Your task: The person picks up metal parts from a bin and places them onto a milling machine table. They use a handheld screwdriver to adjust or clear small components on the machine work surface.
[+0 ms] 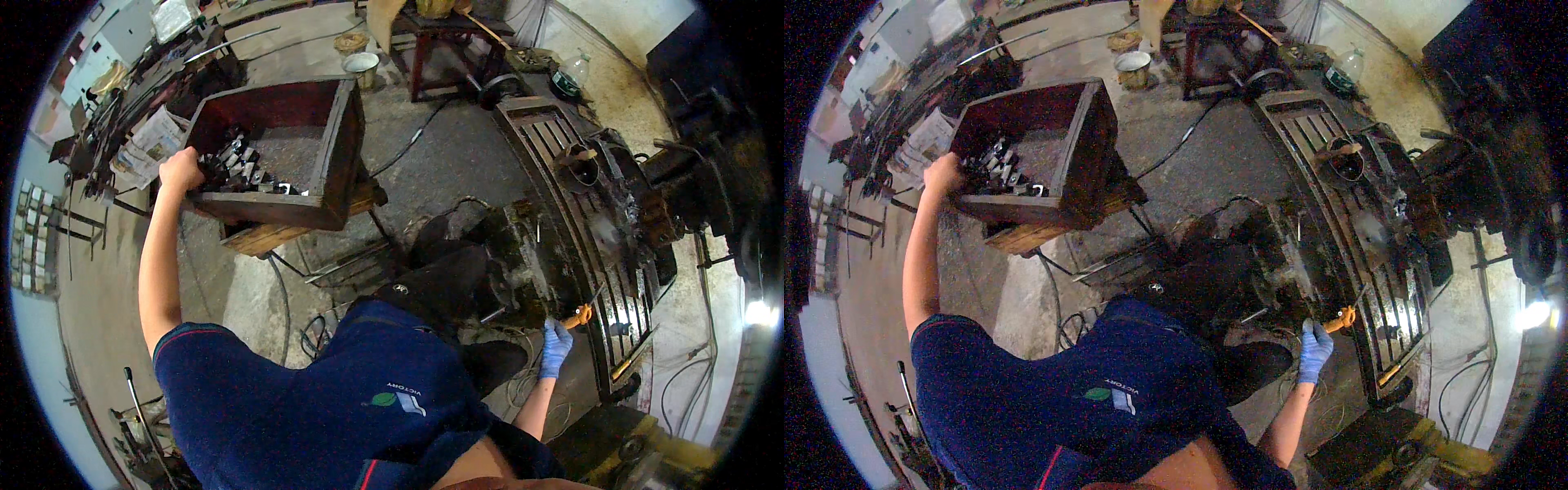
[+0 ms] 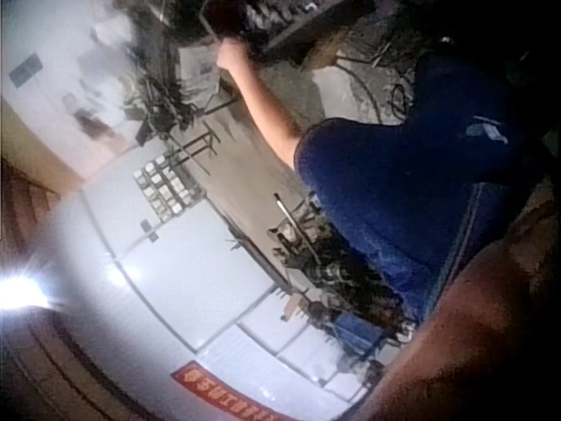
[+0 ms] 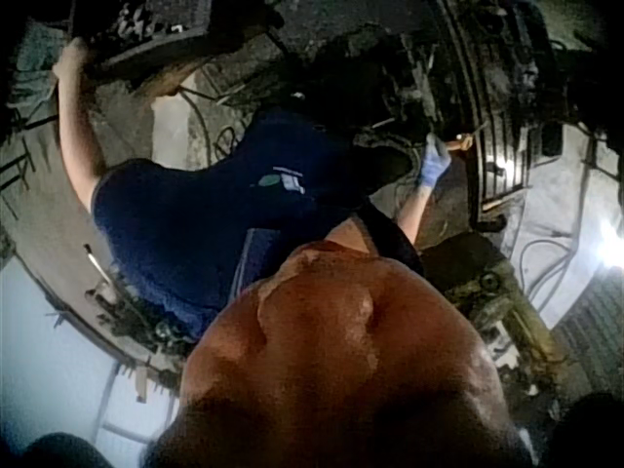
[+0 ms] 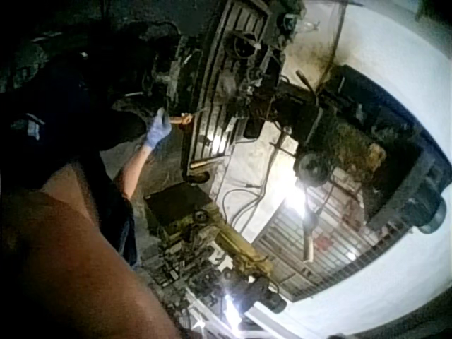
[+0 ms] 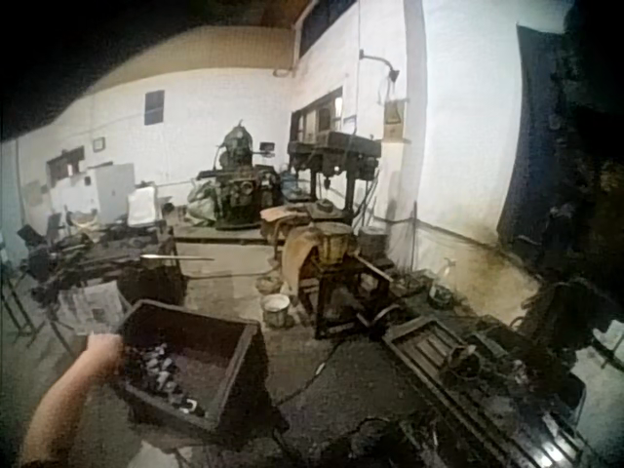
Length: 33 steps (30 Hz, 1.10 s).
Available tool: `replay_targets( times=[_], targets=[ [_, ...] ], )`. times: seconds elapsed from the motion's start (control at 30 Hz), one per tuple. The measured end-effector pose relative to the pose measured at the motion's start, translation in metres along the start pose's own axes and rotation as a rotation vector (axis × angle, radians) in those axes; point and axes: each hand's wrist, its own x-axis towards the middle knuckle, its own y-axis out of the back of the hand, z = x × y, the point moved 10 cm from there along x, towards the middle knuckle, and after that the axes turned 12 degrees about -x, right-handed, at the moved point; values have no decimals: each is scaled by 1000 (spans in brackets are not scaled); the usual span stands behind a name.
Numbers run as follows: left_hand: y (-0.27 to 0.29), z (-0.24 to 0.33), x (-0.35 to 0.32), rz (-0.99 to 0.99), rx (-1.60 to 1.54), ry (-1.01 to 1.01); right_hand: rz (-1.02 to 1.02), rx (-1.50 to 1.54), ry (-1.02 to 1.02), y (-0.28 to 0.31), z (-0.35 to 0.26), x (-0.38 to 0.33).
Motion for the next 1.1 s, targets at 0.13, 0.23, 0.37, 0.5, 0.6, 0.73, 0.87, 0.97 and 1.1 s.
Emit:
replay_targets(
  times=[0.13, 0.23, 0.37, 0.5, 0.6, 0.73, 0.87, 0.97, 1.1],
  targets=[
    [-6, -8, 7, 70, -20, -10, -65, -29, -68, -7, 17, 3],
    [-6, -13, 9, 111, -127, 11, -5, 31, -13, -3, -18, -7],
    [0, -15, 8, 57, -292, -5, -9, 17, -101, -2, -8, -12],
    [41, 18, 1, 230, -526, -122, 39, -142, -12, 12, 0, -16],
    [101, 91, 0, 245, -1017, -563, 99, -122, -42, 16, 17, -22],
    [161, 250, -46, -178, -1497, -769, 105, -69, -58, 24, 13, -30],
    [159, 407, -96, -657, -1484, -1050, 113, -68, -54, 35, -7, -41],
    [129, 509, -149, -1067, -1603, -1189, 194, -68, -68, 49, -14, -57],
    [70, 619, -218, -1412, -1706, -943, 210, 63, -192, 60, 25, -82]
  ],
)
